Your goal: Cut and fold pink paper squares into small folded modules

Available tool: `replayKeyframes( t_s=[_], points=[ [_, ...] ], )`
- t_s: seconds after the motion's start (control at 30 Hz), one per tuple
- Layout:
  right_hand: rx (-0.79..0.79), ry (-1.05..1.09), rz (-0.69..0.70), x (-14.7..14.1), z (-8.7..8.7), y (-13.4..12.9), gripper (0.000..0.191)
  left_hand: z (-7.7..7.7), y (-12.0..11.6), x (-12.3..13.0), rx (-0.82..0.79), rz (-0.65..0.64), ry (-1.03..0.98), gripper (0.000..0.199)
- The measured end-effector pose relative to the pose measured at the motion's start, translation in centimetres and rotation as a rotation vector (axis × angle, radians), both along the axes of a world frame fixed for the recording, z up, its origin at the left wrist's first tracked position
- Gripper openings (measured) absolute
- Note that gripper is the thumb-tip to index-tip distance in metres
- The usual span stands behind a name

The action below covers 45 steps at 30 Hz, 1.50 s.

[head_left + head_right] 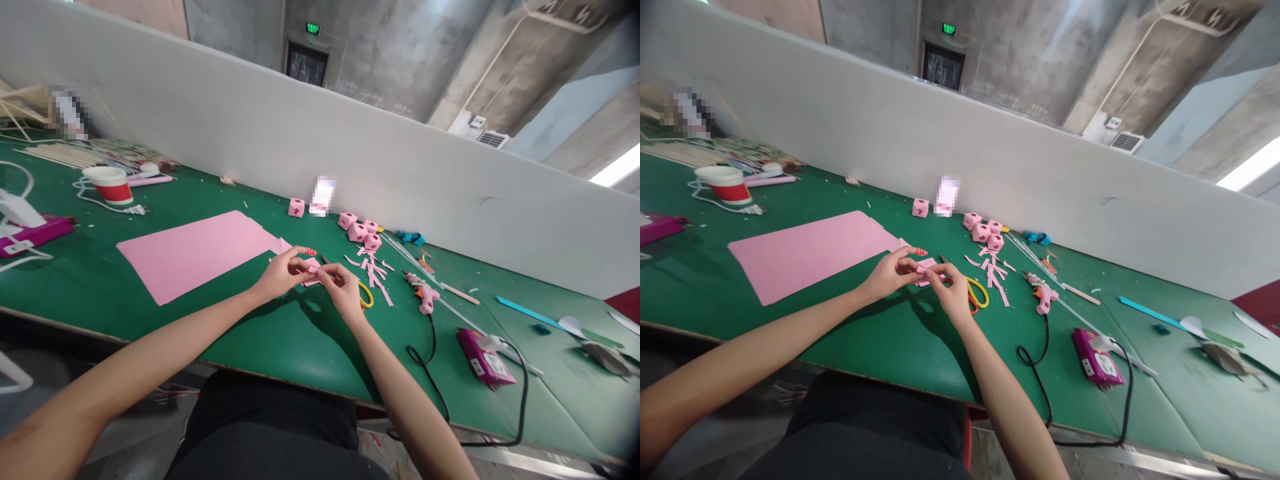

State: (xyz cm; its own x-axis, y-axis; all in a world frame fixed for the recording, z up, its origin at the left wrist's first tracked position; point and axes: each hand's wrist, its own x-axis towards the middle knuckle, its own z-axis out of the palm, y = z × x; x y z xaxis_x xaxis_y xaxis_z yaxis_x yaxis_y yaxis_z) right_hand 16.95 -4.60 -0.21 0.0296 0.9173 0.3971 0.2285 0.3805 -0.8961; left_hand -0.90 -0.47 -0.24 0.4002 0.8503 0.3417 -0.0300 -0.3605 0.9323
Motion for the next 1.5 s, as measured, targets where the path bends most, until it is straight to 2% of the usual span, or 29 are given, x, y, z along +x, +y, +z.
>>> replayKeyframes(
  t_s=[0.37, 0.7, 0.9, 1.17, 1.5],
  points=[
    [0.012, -0.001, -0.031, -0.05, 0.00, -0.03, 0.020, 0.16, -0.21, 0.19, 0.001, 0.032, -0.022, 0.053],
    [-0.031, 0.040, 0.004, -0.01, 0.09, 0.17, 0.023, 0.17, -0.04, -0.08, 0.025, 0.045, 0.004, 0.047],
    [-0.022, 0.033, -0.002, 0.07, -0.34, 0.25, 0.022, 0.38, -0.39, 0.09, 0.004, 0.032, 0.019, 0.049],
    [-0.023, 0.034, -0.027, -0.11, -0.03, 0.11, 0.025, 0.08, -0.13, 0.10, 0.009, 0.035, -0.023, 0.052],
    [-0.054, 0.074, 0.027, -0.19, 0.29, -0.03, 0.023, -0.06, 0.12, -0.05, 0.012, 0.044, -0.001, 0.050]
  ],
)
